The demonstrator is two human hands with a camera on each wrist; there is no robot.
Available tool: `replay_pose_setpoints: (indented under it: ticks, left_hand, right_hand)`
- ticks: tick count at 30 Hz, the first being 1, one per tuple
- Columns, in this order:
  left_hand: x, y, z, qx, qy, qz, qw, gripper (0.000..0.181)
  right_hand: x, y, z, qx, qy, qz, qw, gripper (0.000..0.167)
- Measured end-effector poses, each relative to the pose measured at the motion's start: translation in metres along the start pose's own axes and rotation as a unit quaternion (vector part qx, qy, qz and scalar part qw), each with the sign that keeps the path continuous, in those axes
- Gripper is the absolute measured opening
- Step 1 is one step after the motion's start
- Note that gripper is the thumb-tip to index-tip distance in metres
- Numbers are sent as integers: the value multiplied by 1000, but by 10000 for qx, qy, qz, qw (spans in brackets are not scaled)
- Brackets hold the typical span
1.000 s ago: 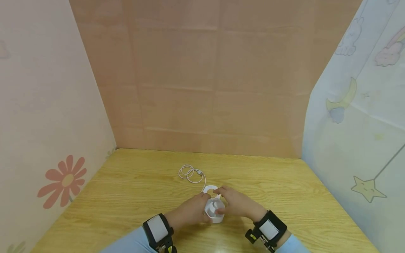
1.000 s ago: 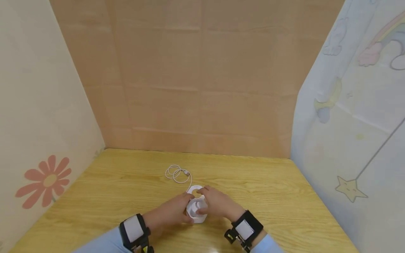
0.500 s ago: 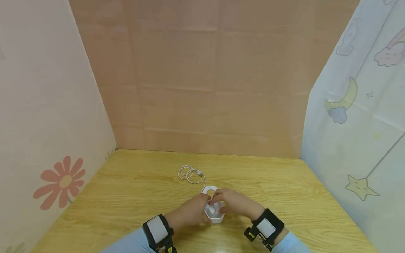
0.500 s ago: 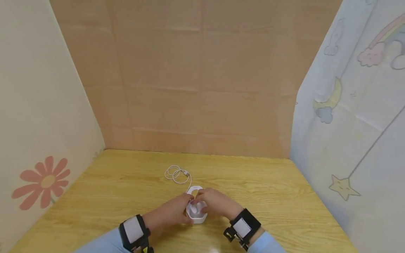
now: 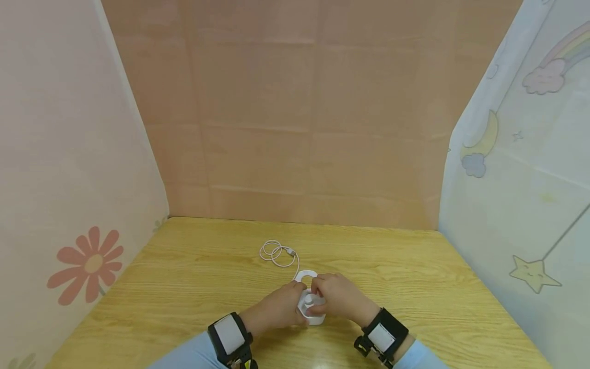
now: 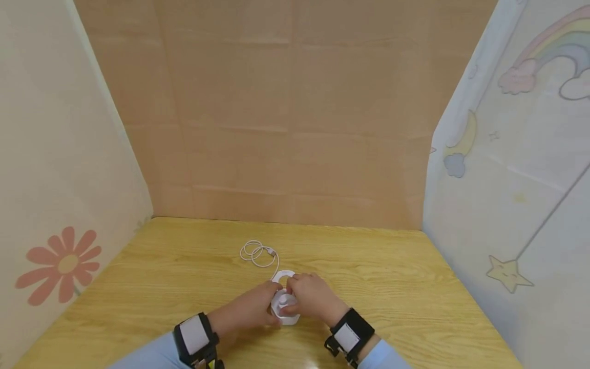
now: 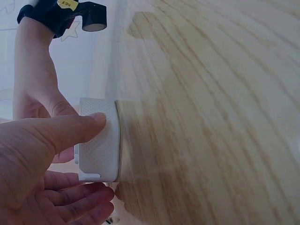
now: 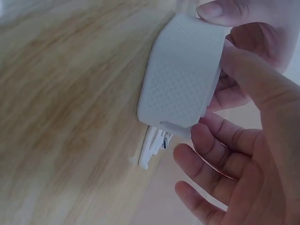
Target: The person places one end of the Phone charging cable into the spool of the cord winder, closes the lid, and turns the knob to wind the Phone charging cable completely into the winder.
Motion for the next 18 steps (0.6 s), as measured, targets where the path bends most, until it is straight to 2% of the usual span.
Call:
replay_pose_setpoints:
  ticks: [11,18]
  left_hand:
    - [1,0,-1,82,30,103,9999,64]
    - [0,1,-2,12,-4,54,10000,65]
  right_hand:
    - [0,3,5,192,-76,126,9997,38]
    - [-1,4,5,224,-85,154,9996,39]
Point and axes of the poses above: each hand's wrist, its own x-axis towards the middle knuckle, its own z-axis out of the palm, y = z × x, the point moved 10 cm from there along x, towards the middle knuckle, and after that the axes turned 4 degrees about z, right-handed, at the moved point
